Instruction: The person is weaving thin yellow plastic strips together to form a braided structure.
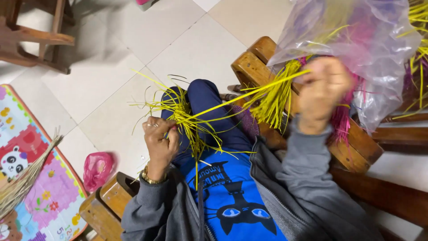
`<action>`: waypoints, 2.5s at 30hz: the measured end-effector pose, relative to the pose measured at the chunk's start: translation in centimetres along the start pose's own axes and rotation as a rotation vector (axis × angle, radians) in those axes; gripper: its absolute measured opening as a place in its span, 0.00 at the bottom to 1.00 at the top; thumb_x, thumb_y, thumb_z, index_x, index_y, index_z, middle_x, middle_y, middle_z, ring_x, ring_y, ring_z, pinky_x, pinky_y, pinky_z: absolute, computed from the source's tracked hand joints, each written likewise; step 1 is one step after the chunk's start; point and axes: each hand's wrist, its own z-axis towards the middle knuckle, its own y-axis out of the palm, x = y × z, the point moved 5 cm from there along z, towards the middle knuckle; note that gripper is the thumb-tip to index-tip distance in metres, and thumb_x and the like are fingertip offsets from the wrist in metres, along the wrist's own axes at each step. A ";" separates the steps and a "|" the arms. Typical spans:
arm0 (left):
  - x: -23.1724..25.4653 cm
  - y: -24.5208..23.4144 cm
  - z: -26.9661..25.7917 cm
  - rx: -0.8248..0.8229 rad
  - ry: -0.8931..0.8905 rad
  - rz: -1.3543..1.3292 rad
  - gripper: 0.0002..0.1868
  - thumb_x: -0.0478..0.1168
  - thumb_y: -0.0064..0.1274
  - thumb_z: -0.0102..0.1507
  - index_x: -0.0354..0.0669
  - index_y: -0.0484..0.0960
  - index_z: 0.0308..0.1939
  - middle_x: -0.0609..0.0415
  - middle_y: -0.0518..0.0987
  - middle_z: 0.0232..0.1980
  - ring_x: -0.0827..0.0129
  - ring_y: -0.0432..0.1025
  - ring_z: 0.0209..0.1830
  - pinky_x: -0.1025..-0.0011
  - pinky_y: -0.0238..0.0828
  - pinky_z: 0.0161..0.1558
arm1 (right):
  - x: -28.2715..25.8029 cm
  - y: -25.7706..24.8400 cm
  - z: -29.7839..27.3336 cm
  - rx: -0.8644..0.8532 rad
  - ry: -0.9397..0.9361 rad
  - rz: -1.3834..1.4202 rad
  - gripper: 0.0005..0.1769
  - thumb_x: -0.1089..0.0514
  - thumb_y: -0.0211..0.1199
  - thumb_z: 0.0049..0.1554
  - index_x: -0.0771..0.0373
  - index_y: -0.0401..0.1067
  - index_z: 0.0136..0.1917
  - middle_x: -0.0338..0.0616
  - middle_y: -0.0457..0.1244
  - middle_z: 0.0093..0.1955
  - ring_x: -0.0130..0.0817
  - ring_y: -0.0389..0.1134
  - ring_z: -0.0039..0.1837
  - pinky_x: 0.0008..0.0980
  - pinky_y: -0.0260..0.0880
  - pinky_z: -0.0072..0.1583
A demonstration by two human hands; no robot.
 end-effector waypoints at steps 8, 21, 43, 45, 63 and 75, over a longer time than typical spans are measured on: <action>-5.9 -4.6 0.2 0.104 0.044 0.572 0.06 0.30 0.44 0.51 0.46 0.74 0.24 0.61 0.62 0.19 0.66 0.56 0.30 0.63 0.47 0.42 | 9.6 -13.9 5.4 0.416 -0.048 0.023 0.07 0.70 0.56 0.58 0.63 0.64 0.39 0.43 0.56 0.33 0.30 0.56 0.31 0.29 0.56 0.32; 0.7 7.6 -4.2 -0.140 -0.074 -0.101 0.05 0.34 0.47 0.56 0.43 0.79 0.29 0.50 0.76 0.22 0.54 0.75 0.25 0.65 0.70 0.28 | -1.5 10.9 -15.3 -0.796 -0.605 -0.302 0.07 0.59 0.56 0.57 0.57 0.72 0.49 0.41 0.66 0.46 0.39 0.65 0.54 0.49 0.50 0.66; 6.7 -7.2 -3.7 0.108 -0.363 -1.123 0.08 0.33 0.46 0.49 0.28 0.76 0.19 0.57 0.57 0.09 0.79 0.46 0.07 0.76 0.44 0.06 | 14.4 3.8 -3.0 -0.350 -0.573 -0.689 0.05 0.66 0.57 0.50 0.61 0.74 0.37 0.46 0.61 0.31 0.45 0.66 0.35 0.35 0.67 0.39; 6.5 -10.3 -3.1 0.179 -0.347 -1.323 0.07 0.31 0.46 0.55 0.29 0.72 0.24 0.61 0.51 0.15 0.79 0.43 0.12 0.79 0.40 0.10 | 17.5 1.9 -1.6 -0.295 -0.607 -0.790 0.06 0.64 0.56 0.53 0.59 0.74 0.38 0.43 0.60 0.31 0.44 0.66 0.36 0.35 0.66 0.41; -2.3 5.2 5.0 0.196 -0.630 -0.935 0.04 0.34 0.55 0.60 0.35 0.81 0.35 0.53 0.78 0.38 0.79 0.65 0.33 0.87 0.63 0.32 | 6.5 19.6 -10.4 -0.880 0.849 0.450 0.06 0.58 0.52 0.60 0.63 0.63 0.46 0.51 0.66 0.36 0.33 0.71 0.35 0.30 0.75 0.36; -3.8 -2.7 8.9 0.471 -0.524 -1.212 0.11 0.42 0.49 0.64 0.38 0.76 0.31 0.49 0.74 0.26 0.65 0.68 0.33 0.72 0.63 0.43 | 11.7 21.3 -11.0 -0.896 0.379 0.146 0.04 0.60 0.58 0.59 0.62 0.70 0.44 0.39 0.57 0.26 0.21 0.57 0.31 0.16 0.59 0.32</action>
